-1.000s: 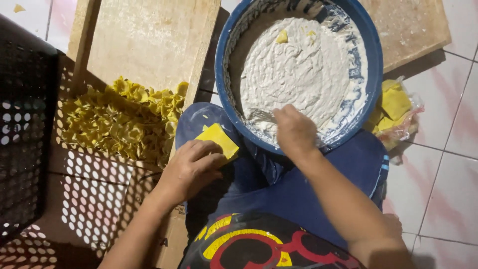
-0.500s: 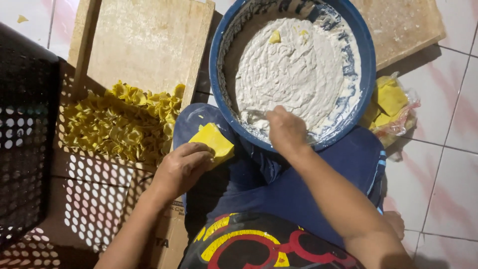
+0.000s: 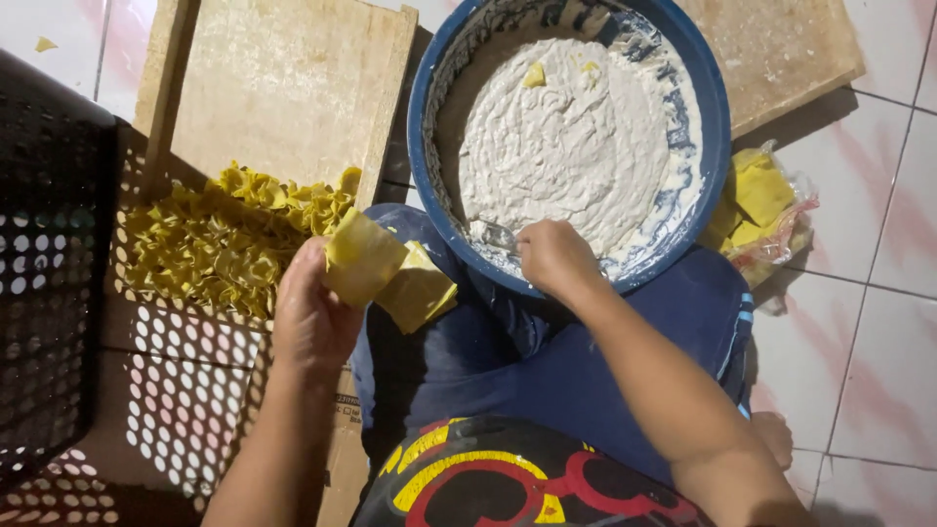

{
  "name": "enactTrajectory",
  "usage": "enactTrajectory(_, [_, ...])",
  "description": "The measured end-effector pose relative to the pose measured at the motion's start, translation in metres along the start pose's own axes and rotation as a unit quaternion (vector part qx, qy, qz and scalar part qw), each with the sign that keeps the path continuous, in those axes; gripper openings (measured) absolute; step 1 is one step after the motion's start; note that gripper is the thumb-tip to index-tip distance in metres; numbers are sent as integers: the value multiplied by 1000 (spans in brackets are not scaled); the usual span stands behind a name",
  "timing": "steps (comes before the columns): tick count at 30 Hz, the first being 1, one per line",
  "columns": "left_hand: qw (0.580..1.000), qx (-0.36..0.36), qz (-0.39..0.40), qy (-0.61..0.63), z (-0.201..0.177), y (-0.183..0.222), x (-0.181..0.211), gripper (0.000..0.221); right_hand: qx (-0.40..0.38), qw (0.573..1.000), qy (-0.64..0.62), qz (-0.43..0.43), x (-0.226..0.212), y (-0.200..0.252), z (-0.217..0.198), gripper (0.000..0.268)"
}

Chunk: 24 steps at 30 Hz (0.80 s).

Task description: Filling and folding wonton wrappers with a mixture using a fork while sitting on the floor.

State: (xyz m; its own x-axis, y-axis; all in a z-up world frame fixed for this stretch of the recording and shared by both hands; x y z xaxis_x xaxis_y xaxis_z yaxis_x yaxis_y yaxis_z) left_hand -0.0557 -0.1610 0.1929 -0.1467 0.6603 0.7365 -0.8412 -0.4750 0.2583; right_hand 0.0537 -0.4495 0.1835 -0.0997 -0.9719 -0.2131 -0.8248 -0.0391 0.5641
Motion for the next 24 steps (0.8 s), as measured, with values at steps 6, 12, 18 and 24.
enactTrajectory(6, [974, 123, -161, 106, 3, 15, -28, 43, -37, 995, -98, 1, 18, -10, 4, 16])
enactTrajectory(12, [981, 108, -156, 28, -13, 12, -65, 10, -102, 973, -204, -47, 19, 16, -20, 19])
enactTrajectory(18, [979, 142, -148, -7, 17, 7, -95, 9, -38, 918, -389, -72, 1, 49, -22, 19])
enactTrajectory(24, [943, 180, -244, 137, 82, 26, -76, 35, 157, 893, -369, -206, -29, 82, -36, 21])
Point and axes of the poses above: each hand's wrist, its own y-axis away from the middle knuckle, its own z-axis out of the palm, x = y × z, the point moved 5 cm from there along -y, towards the middle knuckle, and after that the axes turned 10 degrees about z, right-handed, at the moved point
